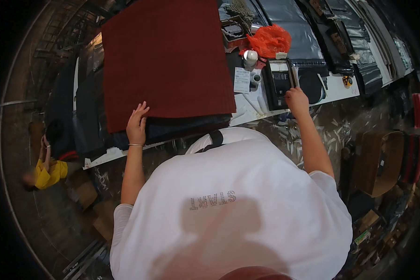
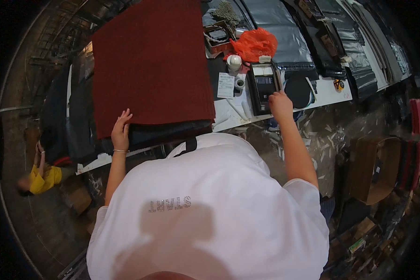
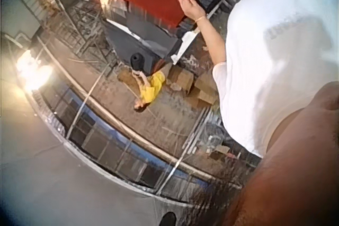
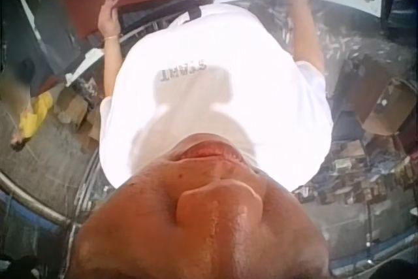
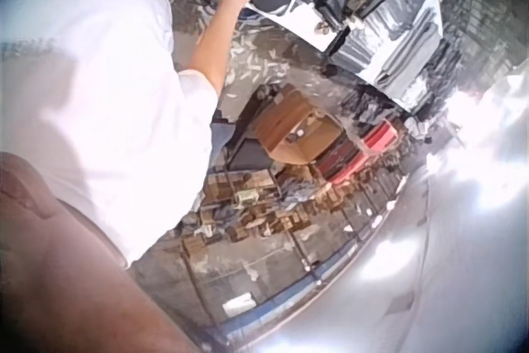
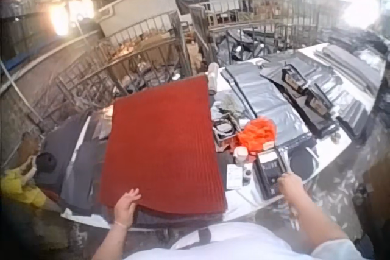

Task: The person repeatedly unfolds, inspects, and refolds several car floor mats on a workbench. They handle red and dark-colored mats, checking labels and smoothing the surfaces before rolling them back up. The person also briefly uses scissors to trim a mat edge.

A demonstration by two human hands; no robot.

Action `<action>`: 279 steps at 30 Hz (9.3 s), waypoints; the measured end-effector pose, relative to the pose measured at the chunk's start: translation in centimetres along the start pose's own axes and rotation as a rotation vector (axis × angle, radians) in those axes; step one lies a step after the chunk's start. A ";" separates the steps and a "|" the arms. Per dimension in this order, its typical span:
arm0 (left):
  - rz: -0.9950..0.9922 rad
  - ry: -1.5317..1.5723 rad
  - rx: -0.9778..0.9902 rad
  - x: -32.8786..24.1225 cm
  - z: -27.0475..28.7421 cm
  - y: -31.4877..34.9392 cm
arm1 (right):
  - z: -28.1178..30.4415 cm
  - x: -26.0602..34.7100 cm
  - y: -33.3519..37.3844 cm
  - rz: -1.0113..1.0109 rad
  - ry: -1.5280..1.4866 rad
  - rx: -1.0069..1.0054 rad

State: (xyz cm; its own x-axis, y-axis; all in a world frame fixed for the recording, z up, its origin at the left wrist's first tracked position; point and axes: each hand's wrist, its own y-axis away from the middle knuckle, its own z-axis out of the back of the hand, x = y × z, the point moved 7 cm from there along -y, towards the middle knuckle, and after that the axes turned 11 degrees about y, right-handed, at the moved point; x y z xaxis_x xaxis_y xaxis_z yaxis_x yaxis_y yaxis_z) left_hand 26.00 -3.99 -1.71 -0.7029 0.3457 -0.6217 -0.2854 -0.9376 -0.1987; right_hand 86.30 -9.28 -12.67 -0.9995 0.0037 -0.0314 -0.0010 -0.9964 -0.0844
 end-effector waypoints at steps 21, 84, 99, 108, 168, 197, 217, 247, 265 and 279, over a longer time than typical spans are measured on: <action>-0.252 -0.253 -0.117 8.8 8.9 5.2 | 12.8 43.9 -5.6 0.551 -0.179 0.019; 0.133 0.294 0.500 16.2 12.3 -6.8 | 14.7 38.2 -6.1 0.288 -0.019 -0.425; -0.577 -0.208 0.049 10.0 14.6 -5.0 | 12.6 36.4 -13.6 0.150 -0.331 0.019; -0.422 -0.096 0.077 14.6 10.5 -9.0 | 13.3 38.5 -12.7 0.169 0.064 -0.306; -0.160 -0.179 0.092 14.4 3.9 -33.1 | 10.6 43.0 -29.5 0.157 0.195 -0.482; -0.091 -0.341 0.332 13.7 6.2 -42.2 | 12.5 41.6 -45.9 0.242 0.218 -0.207; -0.200 -0.289 0.248 6.2 8.6 -1.4 | 16.5 46.6 -13.5 0.552 0.077 0.038; -0.185 -0.276 -0.173 8.4 6.1 -18.8 | 10.3 47.2 -37.6 0.200 -0.128 -0.150; 0.177 -0.153 0.159 17.1 6.8 -39.6 | 13.7 49.8 -42.3 0.428 0.297 -0.054; -0.331 -0.014 0.211 7.7 10.3 -6.7 | 16.9 52.2 -14.5 0.645 0.167 -0.093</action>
State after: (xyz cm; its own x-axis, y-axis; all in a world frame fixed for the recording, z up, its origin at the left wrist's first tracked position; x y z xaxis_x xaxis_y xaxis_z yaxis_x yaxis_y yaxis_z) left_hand 15.83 5.33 2.66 -0.5589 0.6296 -0.5396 -0.6246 -0.7477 -0.2253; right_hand 33.63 3.88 3.77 -0.7806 -0.5695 -0.2575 0.6049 -0.7921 -0.0819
